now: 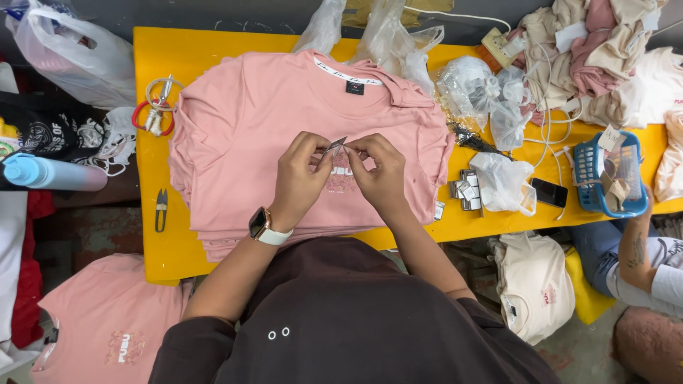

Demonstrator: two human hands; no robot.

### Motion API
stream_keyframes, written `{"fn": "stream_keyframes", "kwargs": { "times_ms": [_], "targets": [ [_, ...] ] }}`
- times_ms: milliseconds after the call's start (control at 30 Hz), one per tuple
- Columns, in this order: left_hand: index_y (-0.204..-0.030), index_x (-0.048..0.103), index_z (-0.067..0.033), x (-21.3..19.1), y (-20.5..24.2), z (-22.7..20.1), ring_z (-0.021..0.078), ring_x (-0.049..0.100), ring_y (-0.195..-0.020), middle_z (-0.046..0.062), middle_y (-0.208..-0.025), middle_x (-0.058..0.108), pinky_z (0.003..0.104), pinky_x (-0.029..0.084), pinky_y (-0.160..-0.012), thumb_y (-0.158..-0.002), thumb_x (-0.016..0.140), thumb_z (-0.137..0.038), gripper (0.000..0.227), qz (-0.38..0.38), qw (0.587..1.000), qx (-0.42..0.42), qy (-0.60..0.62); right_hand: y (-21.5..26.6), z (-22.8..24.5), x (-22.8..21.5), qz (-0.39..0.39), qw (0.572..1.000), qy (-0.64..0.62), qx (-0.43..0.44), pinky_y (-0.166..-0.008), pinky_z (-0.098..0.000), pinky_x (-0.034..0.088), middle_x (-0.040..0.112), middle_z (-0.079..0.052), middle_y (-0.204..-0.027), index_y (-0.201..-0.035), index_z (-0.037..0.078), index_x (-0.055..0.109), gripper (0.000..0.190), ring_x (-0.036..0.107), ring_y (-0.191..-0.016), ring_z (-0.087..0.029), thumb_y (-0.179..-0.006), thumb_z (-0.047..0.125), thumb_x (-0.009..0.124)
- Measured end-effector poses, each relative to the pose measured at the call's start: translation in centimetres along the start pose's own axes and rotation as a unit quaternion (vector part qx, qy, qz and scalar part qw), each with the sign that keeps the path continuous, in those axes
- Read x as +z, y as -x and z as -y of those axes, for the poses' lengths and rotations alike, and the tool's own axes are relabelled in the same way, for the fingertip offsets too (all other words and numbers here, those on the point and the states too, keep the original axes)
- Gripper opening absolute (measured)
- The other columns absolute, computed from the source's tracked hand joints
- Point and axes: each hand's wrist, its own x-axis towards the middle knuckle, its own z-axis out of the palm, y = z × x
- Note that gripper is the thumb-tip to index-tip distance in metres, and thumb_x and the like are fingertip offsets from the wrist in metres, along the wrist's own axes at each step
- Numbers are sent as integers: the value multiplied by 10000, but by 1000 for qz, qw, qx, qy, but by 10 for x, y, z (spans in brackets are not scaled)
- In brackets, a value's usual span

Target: Attaching brand tags to t-shirts and stacking them on a work table.

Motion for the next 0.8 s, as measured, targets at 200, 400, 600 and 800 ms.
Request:
{"fn": "stream_keyframes", "kwargs": {
  "times_ms": [200,400,600,800],
  "targets": [
    [-985,664,-15,3,0,-1,309,736,-838,88,-897,621,308,625,-632,-901,701,70,124,7,995,65,-76,3,-6,-3,4,1000,-9,16,-601,-316,526,657,-92,-706,-893,33,773,53,618,-605,-217,-874,-16,783],
    [-940,683,-76,6,3,15,264,720,-770,41,-828,623,340,593,-577,-895,732,20,116,20,978,117,-170,11,-34,4,11,997,-62,51,-619,-311,518,651,-86,-695,-879,33,770,62,601,-623,-177,-844,-12,796],
    [-927,695,-110,12,0,21,220,697,-792,11,-820,616,310,568,-651,-927,675,7,119,28,948,185,-258,24,-65,8,20,970,-145,196,-685,-244,560,672,-68,-736,-964,-5,768,106,624,-703,-91,-863,-35,780],
    [-882,683,-151,24,-6,44,195,639,-862,-5,-818,575,321,521,-719,-967,647,-84,114,50,840,358,-405,38,-110,-1,137,872,-309,355,-820,-300,603,678,-60,-926,-1119,-53,695,225,694,-843,-130,-924,0,595]
  ]
}}
